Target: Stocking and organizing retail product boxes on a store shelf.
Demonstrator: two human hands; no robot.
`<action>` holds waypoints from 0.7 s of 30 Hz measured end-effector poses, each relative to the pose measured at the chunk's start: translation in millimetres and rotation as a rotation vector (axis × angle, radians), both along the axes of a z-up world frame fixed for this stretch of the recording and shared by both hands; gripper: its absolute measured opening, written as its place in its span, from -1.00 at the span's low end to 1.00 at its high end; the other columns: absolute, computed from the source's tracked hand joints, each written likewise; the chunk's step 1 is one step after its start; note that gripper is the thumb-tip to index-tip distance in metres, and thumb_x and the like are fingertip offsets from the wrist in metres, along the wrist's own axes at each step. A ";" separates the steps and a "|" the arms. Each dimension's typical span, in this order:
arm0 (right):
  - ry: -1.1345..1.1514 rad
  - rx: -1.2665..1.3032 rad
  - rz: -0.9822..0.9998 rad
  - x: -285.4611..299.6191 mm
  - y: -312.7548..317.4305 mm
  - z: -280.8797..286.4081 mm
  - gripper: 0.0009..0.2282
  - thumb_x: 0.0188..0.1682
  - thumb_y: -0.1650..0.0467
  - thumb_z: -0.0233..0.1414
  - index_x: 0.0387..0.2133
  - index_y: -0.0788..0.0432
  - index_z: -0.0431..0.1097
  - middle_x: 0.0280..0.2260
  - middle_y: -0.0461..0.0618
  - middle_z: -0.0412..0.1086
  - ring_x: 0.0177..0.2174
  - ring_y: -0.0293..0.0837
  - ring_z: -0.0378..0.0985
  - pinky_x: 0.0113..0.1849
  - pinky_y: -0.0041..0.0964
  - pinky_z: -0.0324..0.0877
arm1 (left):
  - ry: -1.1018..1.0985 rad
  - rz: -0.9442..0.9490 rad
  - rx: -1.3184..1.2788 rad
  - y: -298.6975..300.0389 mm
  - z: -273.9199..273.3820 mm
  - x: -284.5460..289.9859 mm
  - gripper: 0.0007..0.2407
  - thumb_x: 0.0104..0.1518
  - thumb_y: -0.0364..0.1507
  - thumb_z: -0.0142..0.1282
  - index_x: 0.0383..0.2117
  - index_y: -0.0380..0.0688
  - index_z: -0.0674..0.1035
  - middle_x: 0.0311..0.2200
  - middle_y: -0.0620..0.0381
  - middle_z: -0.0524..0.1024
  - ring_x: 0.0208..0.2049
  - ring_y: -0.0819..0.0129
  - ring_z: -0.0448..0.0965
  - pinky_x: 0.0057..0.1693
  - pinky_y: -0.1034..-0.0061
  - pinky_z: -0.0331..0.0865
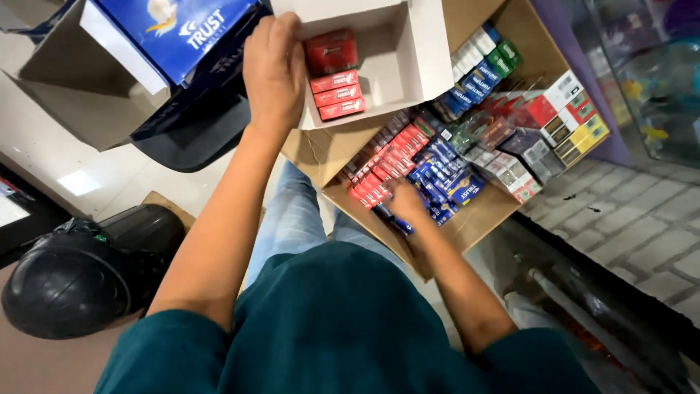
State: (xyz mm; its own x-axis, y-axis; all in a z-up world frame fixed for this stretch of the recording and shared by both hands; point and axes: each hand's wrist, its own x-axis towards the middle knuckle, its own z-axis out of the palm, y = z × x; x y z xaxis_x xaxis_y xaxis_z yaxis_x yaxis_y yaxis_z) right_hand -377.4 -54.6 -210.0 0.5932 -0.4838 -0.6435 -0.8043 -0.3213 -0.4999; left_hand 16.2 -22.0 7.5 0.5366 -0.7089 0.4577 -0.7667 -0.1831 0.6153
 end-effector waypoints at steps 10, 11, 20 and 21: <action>0.105 -0.333 0.160 38.0 37.8 46.7 -0.13 -0.33 0.15 0.37 0.22 0.27 0.12 0.11 0.29 0.21 0.05 0.24 0.36 -0.04 0.03 0.43 | -0.060 0.032 0.053 0.4 -8.7 1.8 -0.57 0.37 -0.52 0.18 0.31 -0.11 0.29 -0.11 -0.06 0.44 -0.11 -0.03 0.47 0.02 0.17 0.34; 0.104 -0.335 0.161 38.5 41.4 42.0 -0.13 -0.33 0.15 0.37 0.22 0.27 0.12 0.11 0.29 0.21 0.05 0.24 0.36 -0.04 0.03 0.43 | -0.061 0.033 0.052 1.5 -8.9 2.2 -0.57 0.37 -0.52 0.18 0.31 -0.11 0.29 -0.11 -0.06 0.44 -0.11 -0.03 0.47 0.02 0.17 0.34; 0.116 -0.299 0.302 26.5 38.6 -14.1 -0.09 -0.26 0.16 0.33 0.32 0.29 0.00 0.13 0.24 0.27 0.11 0.18 0.38 0.02 -0.02 0.42 | -0.144 0.037 0.222 -1.9 -11.9 6.5 -0.57 0.36 -0.43 0.15 0.28 -0.14 0.26 0.07 -0.20 0.37 -0.11 -0.12 0.46 0.02 0.15 0.37; 0.096 -0.285 0.300 24.4 34.9 -16.9 -0.11 -0.22 0.19 0.30 0.33 0.28 -0.02 0.15 0.26 0.26 0.12 0.20 0.37 0.04 -0.03 0.41 | -0.143 0.047 0.242 -3.4 -11.7 6.0 -0.56 0.37 -0.41 0.17 0.30 -0.15 0.27 0.07 -0.22 0.37 -0.13 -0.12 0.46 0.01 0.14 0.36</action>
State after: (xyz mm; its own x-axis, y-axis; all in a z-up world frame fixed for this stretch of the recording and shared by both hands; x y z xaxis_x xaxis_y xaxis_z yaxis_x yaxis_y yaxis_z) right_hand -353.1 -19.7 -226.9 0.6783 -0.4659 -0.5682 -0.6931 -0.6625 -0.2841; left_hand 22.2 -25.4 -4.2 0.5141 -0.7822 0.3520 -0.8296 -0.3491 0.4359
